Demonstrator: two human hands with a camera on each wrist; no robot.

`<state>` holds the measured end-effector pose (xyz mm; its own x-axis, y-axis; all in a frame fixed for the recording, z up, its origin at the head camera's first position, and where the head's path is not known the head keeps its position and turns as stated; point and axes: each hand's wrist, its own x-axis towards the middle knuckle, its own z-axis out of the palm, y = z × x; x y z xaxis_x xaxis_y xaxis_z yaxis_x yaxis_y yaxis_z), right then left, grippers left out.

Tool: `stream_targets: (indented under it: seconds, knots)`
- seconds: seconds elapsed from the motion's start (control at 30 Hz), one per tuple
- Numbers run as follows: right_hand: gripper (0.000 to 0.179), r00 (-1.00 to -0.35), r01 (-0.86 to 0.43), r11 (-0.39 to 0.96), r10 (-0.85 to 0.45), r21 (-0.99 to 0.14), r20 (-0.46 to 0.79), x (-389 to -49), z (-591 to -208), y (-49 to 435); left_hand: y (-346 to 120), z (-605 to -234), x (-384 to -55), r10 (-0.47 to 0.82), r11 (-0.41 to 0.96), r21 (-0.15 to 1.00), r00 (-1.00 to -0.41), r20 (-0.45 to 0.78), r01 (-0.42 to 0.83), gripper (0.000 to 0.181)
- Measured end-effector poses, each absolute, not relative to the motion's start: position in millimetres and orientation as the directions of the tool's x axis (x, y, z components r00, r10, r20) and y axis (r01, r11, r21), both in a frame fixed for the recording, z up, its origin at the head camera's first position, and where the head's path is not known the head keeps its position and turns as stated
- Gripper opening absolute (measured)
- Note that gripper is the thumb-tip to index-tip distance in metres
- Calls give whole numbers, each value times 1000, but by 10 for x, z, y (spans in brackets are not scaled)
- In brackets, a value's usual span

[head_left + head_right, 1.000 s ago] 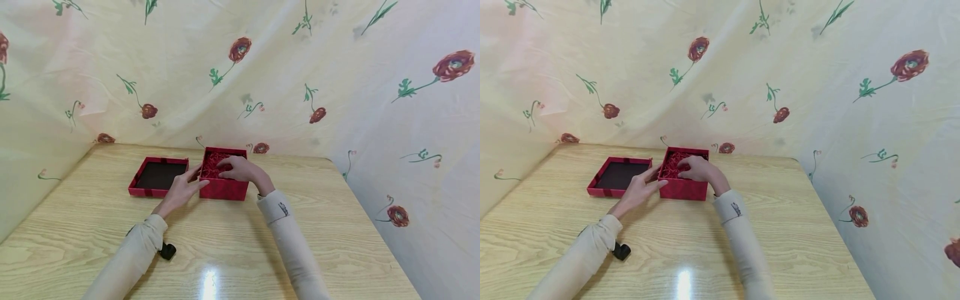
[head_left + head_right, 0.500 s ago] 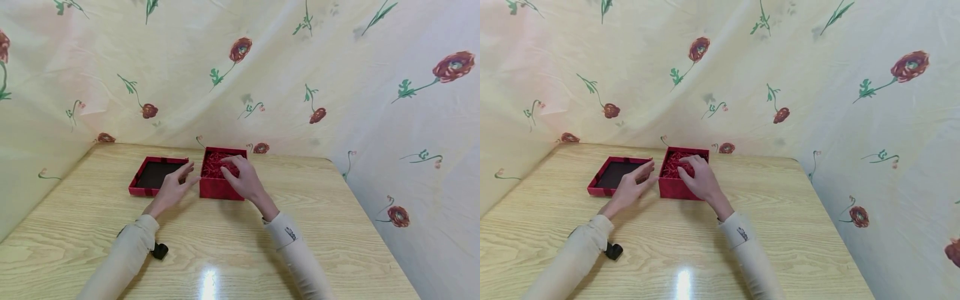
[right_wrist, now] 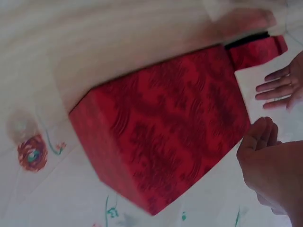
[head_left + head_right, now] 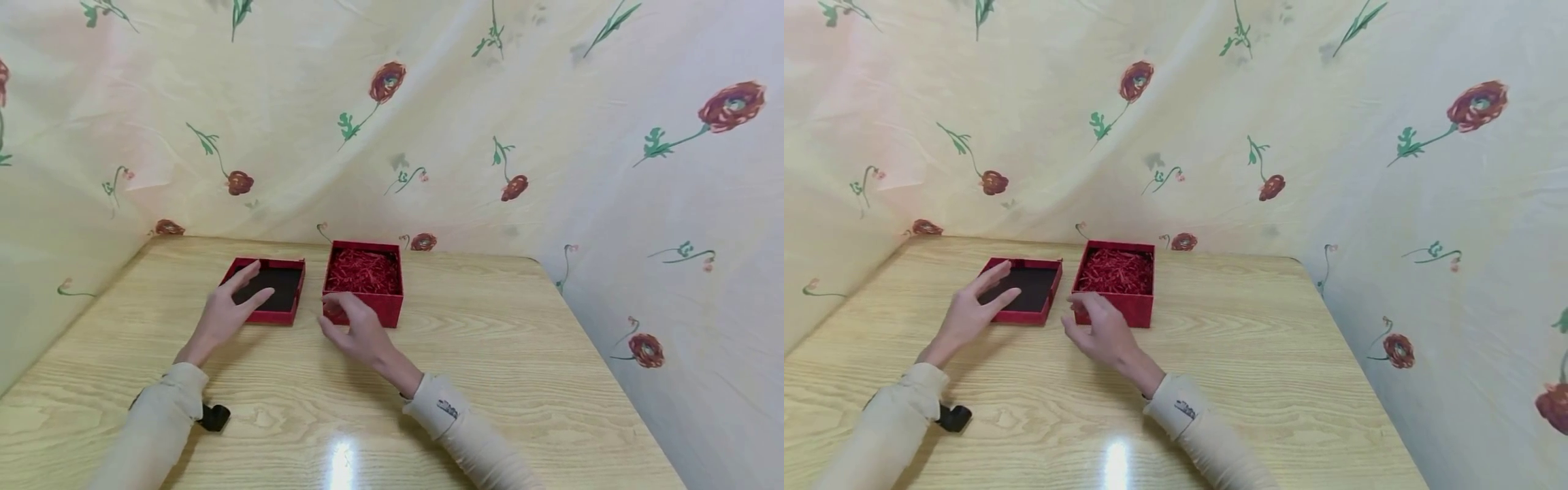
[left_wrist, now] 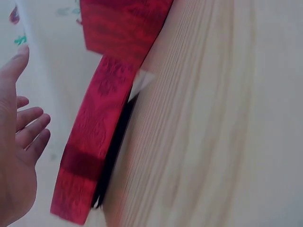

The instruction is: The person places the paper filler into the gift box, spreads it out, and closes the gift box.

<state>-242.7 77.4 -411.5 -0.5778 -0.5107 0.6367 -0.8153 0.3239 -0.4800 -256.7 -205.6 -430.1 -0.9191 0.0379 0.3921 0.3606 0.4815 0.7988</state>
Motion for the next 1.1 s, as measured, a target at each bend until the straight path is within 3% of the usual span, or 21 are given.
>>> stream_targets:
  seconds: [0.2,0.33,0.5,0.9,1.1]
  knots:
    - [46,-738,-644,365,-528,-672,421,-2340,-4165,622,-2232,-4292,-2506,26,508,799,-933,360,323,75]
    - [54,-802,-536,377,-506,-755,317,-2337,-4207,515,-2303,-4309,-2477,13,528,792,-936,352,306,78]
    - [62,-827,-467,377,-507,-800,243,-2359,-4298,380,-2381,-4322,-2446,6,544,786,-939,345,292,80]
    - [71,-855,-392,350,-479,-851,198,-2451,-4371,229,-2605,-4388,-2409,4,591,777,-965,262,214,86]
    - [75,-859,-414,419,-475,-808,193,-2497,-4386,166,-2661,-4414,-2407,17,591,785,-976,216,184,91]
